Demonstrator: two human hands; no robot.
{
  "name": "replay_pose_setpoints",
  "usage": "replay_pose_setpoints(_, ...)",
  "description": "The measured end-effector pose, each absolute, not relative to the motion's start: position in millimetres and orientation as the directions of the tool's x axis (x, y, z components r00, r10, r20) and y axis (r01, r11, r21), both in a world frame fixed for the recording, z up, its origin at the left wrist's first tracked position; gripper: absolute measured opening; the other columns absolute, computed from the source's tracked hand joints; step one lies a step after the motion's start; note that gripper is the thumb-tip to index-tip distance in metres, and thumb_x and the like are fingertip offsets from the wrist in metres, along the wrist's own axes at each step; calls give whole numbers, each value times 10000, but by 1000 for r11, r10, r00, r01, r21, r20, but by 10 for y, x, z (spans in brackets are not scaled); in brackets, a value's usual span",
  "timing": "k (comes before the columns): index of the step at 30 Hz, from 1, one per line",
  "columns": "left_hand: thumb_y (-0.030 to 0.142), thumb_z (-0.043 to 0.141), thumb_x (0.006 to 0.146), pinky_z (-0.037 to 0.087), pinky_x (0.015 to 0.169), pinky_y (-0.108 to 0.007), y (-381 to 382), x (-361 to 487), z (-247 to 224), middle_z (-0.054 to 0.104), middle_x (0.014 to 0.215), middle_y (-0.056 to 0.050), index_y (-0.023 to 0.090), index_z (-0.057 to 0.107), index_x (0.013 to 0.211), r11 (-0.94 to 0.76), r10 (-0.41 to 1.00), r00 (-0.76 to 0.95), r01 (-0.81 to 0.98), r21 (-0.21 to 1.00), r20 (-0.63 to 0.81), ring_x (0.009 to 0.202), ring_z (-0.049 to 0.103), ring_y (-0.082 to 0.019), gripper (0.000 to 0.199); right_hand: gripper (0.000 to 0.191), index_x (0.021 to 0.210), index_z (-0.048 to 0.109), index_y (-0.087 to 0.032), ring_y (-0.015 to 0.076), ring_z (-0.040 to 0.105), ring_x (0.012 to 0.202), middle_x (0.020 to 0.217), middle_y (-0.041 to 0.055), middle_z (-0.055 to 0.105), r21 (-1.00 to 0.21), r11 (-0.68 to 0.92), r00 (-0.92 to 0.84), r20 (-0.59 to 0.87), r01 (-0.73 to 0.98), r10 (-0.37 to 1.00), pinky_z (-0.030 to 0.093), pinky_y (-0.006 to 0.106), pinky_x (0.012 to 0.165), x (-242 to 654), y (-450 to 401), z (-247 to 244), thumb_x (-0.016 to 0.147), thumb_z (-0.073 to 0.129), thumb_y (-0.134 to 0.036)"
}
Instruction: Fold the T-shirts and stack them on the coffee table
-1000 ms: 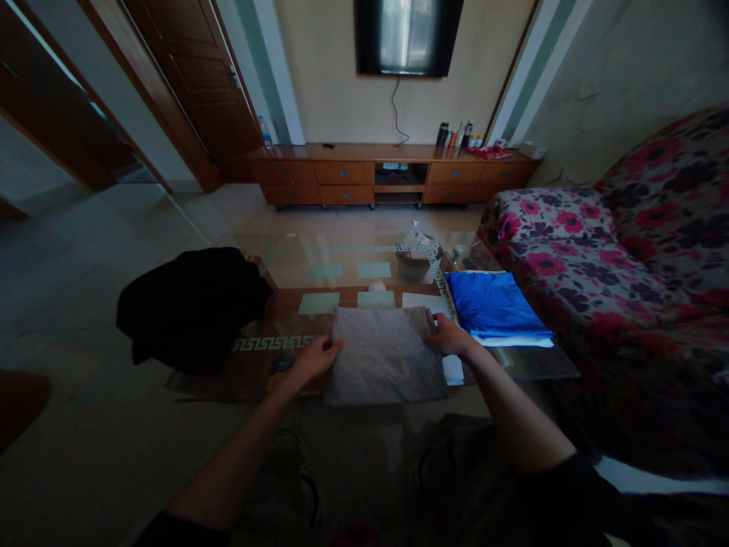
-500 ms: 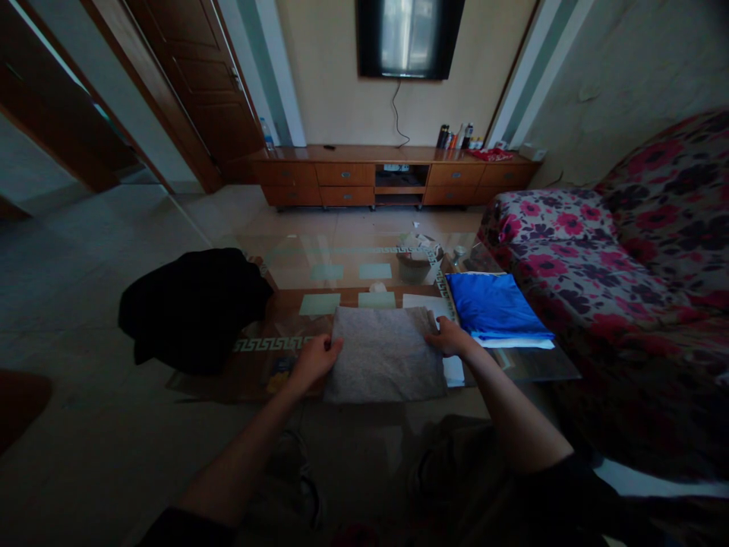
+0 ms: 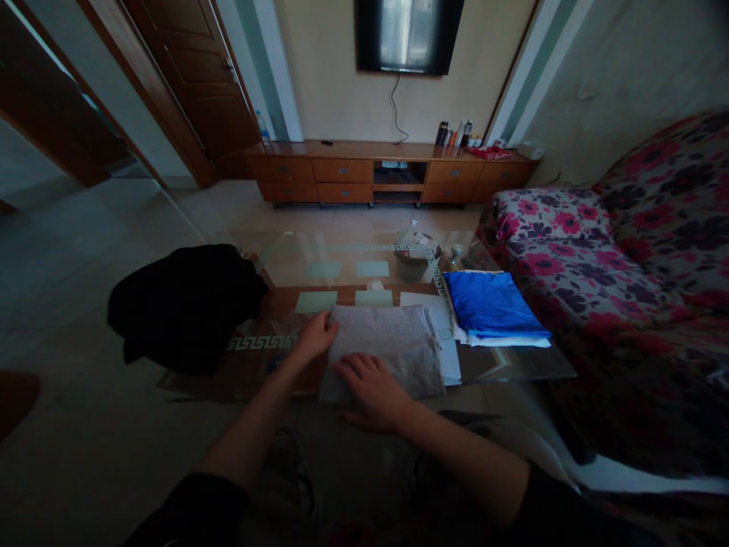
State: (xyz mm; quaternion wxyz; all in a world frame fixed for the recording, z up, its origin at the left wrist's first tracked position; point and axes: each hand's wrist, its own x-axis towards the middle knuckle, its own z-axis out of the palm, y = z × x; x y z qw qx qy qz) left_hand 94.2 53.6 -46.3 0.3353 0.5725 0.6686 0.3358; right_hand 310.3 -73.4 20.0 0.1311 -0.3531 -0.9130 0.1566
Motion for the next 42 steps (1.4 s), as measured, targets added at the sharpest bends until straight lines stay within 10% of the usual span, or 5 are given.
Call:
replay_pose_setpoints(6, 418, 665, 745, 503, 674, -314, 541, 1058, -380, 734, 806, -84, 140, 713, 880, 220, 975, -95, 325, 920, -199, 779, 672, -253, 313, 233, 1182, 600, -170, 283, 567, 1155, 1212, 128, 658, -307, 695, -680, 172, 651, 713, 443, 453, 1012, 2793, -721, 5, 965, 580, -250)
replay_pose_setpoints(13, 459, 632, 775, 559, 711, -345, 512, 1036, -407, 734, 854, -95, 144, 678, 981, 292, 950, -134, 65, 954, -282, 785, 698, -239, 379, 417, 1307, 567, -188, 274, 416, 1426, 1486, 129, 526, -456, 741, -754, 201, 493, 625, 289, 497, 1196, 2889, -815, 5, 952, 635, -395)
replay_pose_setpoints(20, 368, 593, 895, 366, 1139, -518, 422, 1040, -355, 569, 1405, -201, 148, 503, 1391, 111, 941, -331, 506, 856, 74, 1345, 507, -344, 549, 489, 1459, 501, -201, 262, 320, 1500, 1619, 123, 385, -434, 496, -478, 159, 752, 864, 212, 505, 1228, 3261, -407, 141, 1047, 419, -452)
replay_pose_setpoints(27, 505, 395, 1009, 224, 1253, -458, 176, 994, -462, 368, 1637, -140, 154, 392, 1552, -339, 929, 283, 908, 247, 237, 1531, 290, -291, 647, 738, 1640, 235, -175, 311, 156, 1566, 1705, 92, 183, -194, 185, -187, 7, 964, 982, 123, 529, 1248, 3943, 178, -200, 1027, 357, -568)
replay_pose_setpoints(42, 495, 480, 965, 127, 1275, -484, 28, 1177, -403, 336, 1658, -100, 217, 377, 1584, -327, 943, 275, 876, 355, 190, 1558, 236, -284, 686, 819, 1626, 279, -173, 324, 103, 1575, 1695, 130, 203, -237, 311, -301, 80, 920, 950, 48, 560, 1247, 3586, 96, -195, 969, 452, -629)
